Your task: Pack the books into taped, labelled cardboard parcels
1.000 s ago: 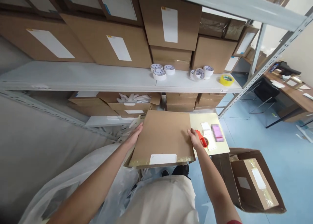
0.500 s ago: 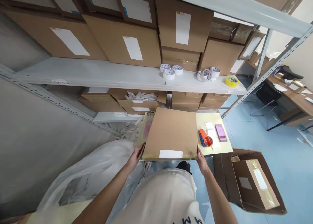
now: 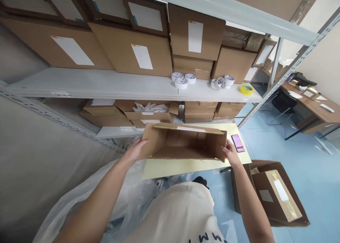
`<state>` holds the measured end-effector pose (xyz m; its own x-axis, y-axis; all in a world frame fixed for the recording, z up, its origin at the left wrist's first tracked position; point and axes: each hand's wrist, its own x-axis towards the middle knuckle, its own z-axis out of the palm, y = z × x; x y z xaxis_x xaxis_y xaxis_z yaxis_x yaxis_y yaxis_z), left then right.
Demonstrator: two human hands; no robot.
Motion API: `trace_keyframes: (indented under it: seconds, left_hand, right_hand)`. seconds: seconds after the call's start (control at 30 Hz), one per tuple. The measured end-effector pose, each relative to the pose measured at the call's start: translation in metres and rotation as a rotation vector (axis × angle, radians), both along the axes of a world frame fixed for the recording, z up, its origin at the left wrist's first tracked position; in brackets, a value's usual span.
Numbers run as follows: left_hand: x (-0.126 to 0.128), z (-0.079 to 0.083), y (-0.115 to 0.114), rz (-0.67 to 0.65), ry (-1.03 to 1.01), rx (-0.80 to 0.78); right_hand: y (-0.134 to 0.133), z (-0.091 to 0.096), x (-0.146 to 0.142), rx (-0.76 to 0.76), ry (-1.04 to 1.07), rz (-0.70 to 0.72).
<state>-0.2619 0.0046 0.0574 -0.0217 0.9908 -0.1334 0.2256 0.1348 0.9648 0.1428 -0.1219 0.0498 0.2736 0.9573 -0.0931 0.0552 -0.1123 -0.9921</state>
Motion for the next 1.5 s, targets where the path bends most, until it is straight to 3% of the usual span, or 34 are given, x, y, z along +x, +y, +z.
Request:
trace_keyframes:
  seconds: [0.1, 0.23, 0.3, 0.4, 0.5, 0.57, 0.63, 0.7, 0.8, 0.87, 0.97, 1.07, 1.17, 1.3, 1.5]
  left_hand:
    - [-0.013, 0.009, 0.015, -0.001, -0.052, -0.155]
    - [-0.022, 0.008, 0.030, 0.020, -0.082, -0.264]
    - [-0.022, 0.007, 0.036, 0.082, 0.049, -0.154]
    - [-0.017, 0.010, 0.043, 0.116, 0.436, 0.153]
    - [-0.009, 0.021, 0.048, -0.026, 0.782, 0.392]
    - [-0.004, 0.028, 0.052, -0.204, 0.907, 0.412]
    - [0.000, 0.033, 0.057, -0.365, 0.936, 0.330]
    - [0.001, 0.033, 0.060, -0.446, 0.905, 0.231]
    - [0.002, 0.023, 0.057, -0.552, 0.830, 0.164]
    - [0.007, 0.011, 0.046, -0.599, 0.805, 0.140]
    - [0.023, -0.006, 0.020, -0.503, 0.812, 0.118]
    - [0.040, -0.016, 0.001, -0.385, 0.815, 0.124]
    - [0.047, -0.020, -0.007, -0.334, 0.820, 0.135]
    - [0.046, -0.025, -0.014, -0.292, 0.814, 0.124]
    - [0.060, -0.032, -0.029, -0.220, 0.735, 0.120]
  right_hand:
    - [0.011, 0.003, 0.013, -0.037, 0.042, -0.048]
    - [0.031, -0.007, 0.030, -0.063, -0.035, -0.175]
    - [0.041, -0.009, 0.033, -0.044, -0.285, -0.235]
    - [0.053, -0.004, 0.029, 0.013, -0.861, -0.232]
    - [0.062, 0.007, 0.021, 0.052, -1.278, -0.073]
    - [0.068, 0.016, 0.020, 0.037, -1.397, 0.049]
    - [0.072, 0.023, 0.024, -0.032, -1.413, 0.142]
    - [0.072, 0.024, 0.031, -0.135, -1.319, 0.225]
    - [0.065, 0.013, 0.037, -0.235, -1.003, 0.334]
    - [0.055, -0.002, 0.034, -0.217, -0.795, 0.348]
    - [0.043, -0.020, 0.024, -0.156, -0.704, 0.350]
    - [0.044, -0.018, 0.019, -0.121, -0.859, 0.349]
    - [0.066, 0.003, 0.021, 0.036, -1.056, 0.324]
    - [0.120, 0.026, 0.021, 0.171, -1.151, 0.378]
    - [0.180, 0.016, 0.010, -0.071, -1.199, 0.469]
